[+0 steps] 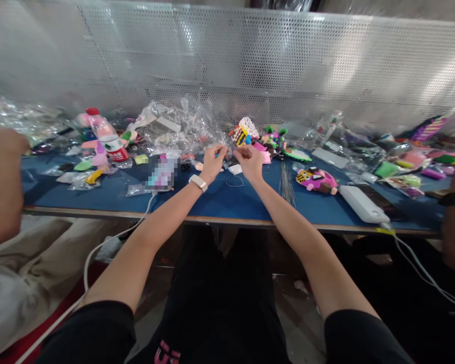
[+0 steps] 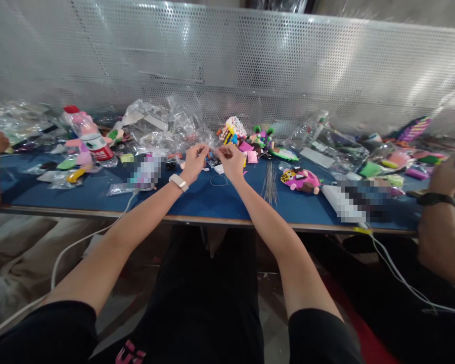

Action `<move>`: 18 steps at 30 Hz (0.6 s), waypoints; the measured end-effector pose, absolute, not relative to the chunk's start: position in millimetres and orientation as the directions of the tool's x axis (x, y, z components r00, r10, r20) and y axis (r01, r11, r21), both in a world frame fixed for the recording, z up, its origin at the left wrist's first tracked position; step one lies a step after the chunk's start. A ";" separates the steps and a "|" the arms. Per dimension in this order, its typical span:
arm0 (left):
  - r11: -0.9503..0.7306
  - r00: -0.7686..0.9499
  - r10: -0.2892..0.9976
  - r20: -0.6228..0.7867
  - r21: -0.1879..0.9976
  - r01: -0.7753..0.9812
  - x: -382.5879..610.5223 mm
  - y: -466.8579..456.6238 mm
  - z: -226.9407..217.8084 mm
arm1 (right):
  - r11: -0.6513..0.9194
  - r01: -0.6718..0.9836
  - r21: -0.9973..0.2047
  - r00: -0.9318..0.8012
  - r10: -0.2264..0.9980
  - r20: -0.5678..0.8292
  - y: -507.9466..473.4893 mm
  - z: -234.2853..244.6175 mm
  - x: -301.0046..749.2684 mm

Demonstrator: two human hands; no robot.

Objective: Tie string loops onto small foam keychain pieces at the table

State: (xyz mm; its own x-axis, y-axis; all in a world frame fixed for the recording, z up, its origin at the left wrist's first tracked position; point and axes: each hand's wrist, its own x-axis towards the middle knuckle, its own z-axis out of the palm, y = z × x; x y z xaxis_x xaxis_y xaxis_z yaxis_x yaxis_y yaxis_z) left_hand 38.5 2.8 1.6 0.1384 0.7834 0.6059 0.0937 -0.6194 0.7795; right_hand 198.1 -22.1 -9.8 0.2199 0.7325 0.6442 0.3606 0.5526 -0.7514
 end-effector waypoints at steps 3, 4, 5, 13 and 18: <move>-0.531 0.131 0.842 0.524 0.847 0.024 40.9 6.7 -3.4 | 0.602 0.536 -0.592 0.101 0.651 0.752 -28.4 -6.9 199.8; -0.517 0.140 0.848 0.511 0.856 0.011 41.6 6.7 -4.2 | 0.612 0.574 -0.544 0.061 0.631 0.773 -29.6 -5.8 200.5; -0.509 0.150 0.851 0.503 0.860 0.003 42.3 6.2 -4.6 | 0.619 0.601 -0.506 0.029 0.615 0.788 -30.2 -4.8 201.0; -0.572 0.220 0.807 0.548 0.818 0.058 39.8 5.5 -4.0 | 0.632 0.638 -0.441 -0.062 0.612 0.788 -29.3 -2.8 201.5; -0.632 0.267 0.756 0.598 0.773 0.056 34.5 11.8 -4.0 | 0.643 0.595 -0.482 -0.035 0.620 0.784 -33.4 -5.8 192.3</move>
